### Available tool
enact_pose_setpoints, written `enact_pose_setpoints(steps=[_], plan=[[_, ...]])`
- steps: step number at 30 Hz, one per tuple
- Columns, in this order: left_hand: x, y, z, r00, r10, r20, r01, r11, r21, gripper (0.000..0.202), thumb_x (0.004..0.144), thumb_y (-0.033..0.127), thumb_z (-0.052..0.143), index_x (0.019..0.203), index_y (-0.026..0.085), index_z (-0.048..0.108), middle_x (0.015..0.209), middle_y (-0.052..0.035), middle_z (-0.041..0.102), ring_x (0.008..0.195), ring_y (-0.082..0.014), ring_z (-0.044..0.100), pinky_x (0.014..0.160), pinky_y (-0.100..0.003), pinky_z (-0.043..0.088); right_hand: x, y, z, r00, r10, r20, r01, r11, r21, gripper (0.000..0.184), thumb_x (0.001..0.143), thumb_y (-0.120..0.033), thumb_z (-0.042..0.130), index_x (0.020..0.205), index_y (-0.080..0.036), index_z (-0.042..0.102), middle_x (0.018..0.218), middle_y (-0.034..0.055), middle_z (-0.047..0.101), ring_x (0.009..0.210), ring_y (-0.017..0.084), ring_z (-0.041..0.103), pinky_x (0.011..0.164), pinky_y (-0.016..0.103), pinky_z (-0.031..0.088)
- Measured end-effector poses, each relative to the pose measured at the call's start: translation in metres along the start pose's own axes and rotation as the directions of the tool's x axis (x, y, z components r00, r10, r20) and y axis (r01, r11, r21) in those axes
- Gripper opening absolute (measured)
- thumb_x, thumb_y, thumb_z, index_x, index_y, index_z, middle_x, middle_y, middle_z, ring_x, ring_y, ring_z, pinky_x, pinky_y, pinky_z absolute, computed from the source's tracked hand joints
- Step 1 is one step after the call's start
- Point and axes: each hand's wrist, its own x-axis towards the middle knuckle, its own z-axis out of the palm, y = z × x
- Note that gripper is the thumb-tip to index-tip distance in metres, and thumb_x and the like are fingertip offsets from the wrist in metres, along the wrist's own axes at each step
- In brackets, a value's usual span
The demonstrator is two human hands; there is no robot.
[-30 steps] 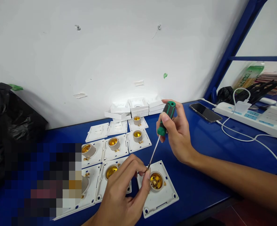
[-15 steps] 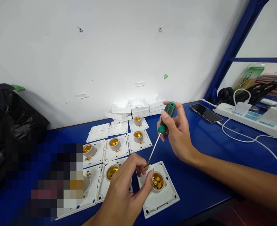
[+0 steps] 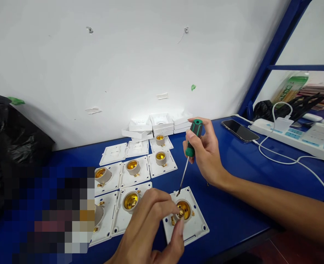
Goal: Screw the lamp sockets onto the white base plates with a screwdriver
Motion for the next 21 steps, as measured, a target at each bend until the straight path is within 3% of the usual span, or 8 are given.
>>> enact_pose_setpoints(steps=[7,13,18,21], plan=[[0.007,-0.012,0.004,0.971,-0.237,0.006,0.235,0.96,-0.152,0.019,0.105,0.008,0.044,0.098,0.026,0.049,0.089,0.0012,0.051,0.082,-0.0151,0.053,0.077,-0.028,0.047,-0.002,-0.002,0.002,0.999,0.007,0.044,-0.008,1.0,0.018,0.03,0.098,-0.044,0.068,0.117,-0.031,0.049,0.055,-0.0126,0.046,0.039,0.008,0.04,0.034,0.019,0.033],[0.005,-0.012,0.004,0.941,-0.328,0.078,0.337,0.918,-0.21,0.013,0.109,0.017,0.045,0.107,0.028,0.051,0.096,0.0,0.053,0.089,-0.0161,0.056,0.081,-0.027,0.051,-0.003,-0.003,0.003,0.999,0.019,0.039,-0.019,1.0,0.0,0.031,0.097,-0.046,0.068,0.117,-0.032,0.049,0.057,-0.0117,0.047,0.04,0.008,0.041,0.034,0.02,0.034],[0.005,-0.011,0.003,0.917,-0.382,0.113,0.398,0.891,-0.221,0.01,0.111,0.024,0.043,0.111,0.03,0.051,0.097,-0.0014,0.053,0.091,-0.0178,0.056,0.065,-0.022,0.051,-0.006,-0.007,0.004,0.998,-0.006,0.061,0.007,1.0,-0.008,0.029,0.097,-0.046,0.069,0.115,-0.032,0.049,0.057,-0.0119,0.044,0.04,0.009,0.04,0.034,0.021,0.033],[0.005,-0.012,0.004,0.923,-0.367,0.115,0.383,0.901,-0.204,0.013,0.108,0.02,0.043,0.111,0.031,0.051,0.098,-0.0007,0.054,0.091,-0.0175,0.056,0.072,-0.024,0.052,-0.008,-0.009,0.005,0.995,-0.038,0.095,0.039,0.999,-0.008,0.027,0.098,-0.041,0.068,0.116,-0.032,0.05,0.06,-0.0116,0.045,0.041,0.008,0.038,0.036,0.023,0.033]])
